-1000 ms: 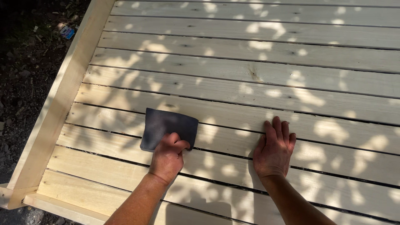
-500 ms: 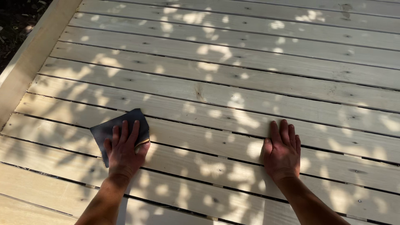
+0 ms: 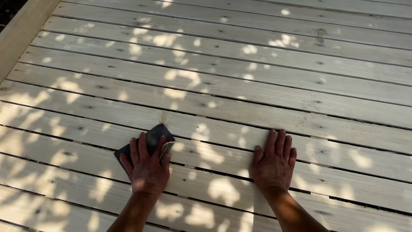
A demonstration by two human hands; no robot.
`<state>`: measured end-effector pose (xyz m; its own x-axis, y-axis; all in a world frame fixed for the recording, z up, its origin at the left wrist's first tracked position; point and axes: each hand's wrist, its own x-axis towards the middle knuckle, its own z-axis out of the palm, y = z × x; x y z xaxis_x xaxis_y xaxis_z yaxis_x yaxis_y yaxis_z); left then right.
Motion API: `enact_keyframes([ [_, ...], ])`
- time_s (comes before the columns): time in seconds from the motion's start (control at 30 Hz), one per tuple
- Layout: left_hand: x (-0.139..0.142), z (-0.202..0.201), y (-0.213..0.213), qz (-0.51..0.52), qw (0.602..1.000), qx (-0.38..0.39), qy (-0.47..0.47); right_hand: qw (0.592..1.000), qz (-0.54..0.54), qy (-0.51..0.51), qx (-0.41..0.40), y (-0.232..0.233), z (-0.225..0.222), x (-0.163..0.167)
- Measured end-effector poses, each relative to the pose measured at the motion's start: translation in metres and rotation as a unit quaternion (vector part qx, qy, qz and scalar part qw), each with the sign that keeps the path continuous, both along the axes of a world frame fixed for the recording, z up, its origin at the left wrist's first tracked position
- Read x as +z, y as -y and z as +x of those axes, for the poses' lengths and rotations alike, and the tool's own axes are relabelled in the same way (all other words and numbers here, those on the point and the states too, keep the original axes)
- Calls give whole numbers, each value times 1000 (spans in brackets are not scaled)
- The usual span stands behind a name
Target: The person sands the slatted wooden surface of a large furniture frame by hand, rubbing a sheet of sandpaper back and forth across the planks. They work progressively across different sections of the slatted top, steadying the frame with their free hand.
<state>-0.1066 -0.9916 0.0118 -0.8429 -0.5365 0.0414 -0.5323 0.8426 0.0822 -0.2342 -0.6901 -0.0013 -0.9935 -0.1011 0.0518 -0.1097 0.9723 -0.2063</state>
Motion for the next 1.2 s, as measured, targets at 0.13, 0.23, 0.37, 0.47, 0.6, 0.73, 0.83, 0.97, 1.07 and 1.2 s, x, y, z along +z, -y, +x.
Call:
enact_keyframes([
  [0.13,5,-18,58,96,984,139,46,998,47,38,-1,6,-6,9],
  [0.23,1,-18,-23,57,997,46,21,998,51,39,4,8,-7,12],
  [0.37,-4,-2,-114,101,970,-215,54,996,74,53,-7,7,-5,11],
  [0.47,7,-39,-83,95,950,-265,136,996,79,17,22,5,-12,4],
  [0.6,36,-141,-26,78,977,-129,154,997,65,21,27,11,-45,-8],
  [0.73,51,-155,-64,83,987,-78,109,997,52,49,-37,23,-74,-9],
  [0.83,44,-99,-105,177,947,-225,147,993,42,60,-89,37,-93,-5],
  [0.97,31,-86,-101,216,908,-329,148,991,22,46,-123,45,-105,-5],
  [1.07,35,-146,-73,162,943,-268,115,992,47,25,-116,44,-106,-12],
  [1.2,43,-220,-60,161,972,-146,87,993,17,11,-117,42,-104,-18],
])
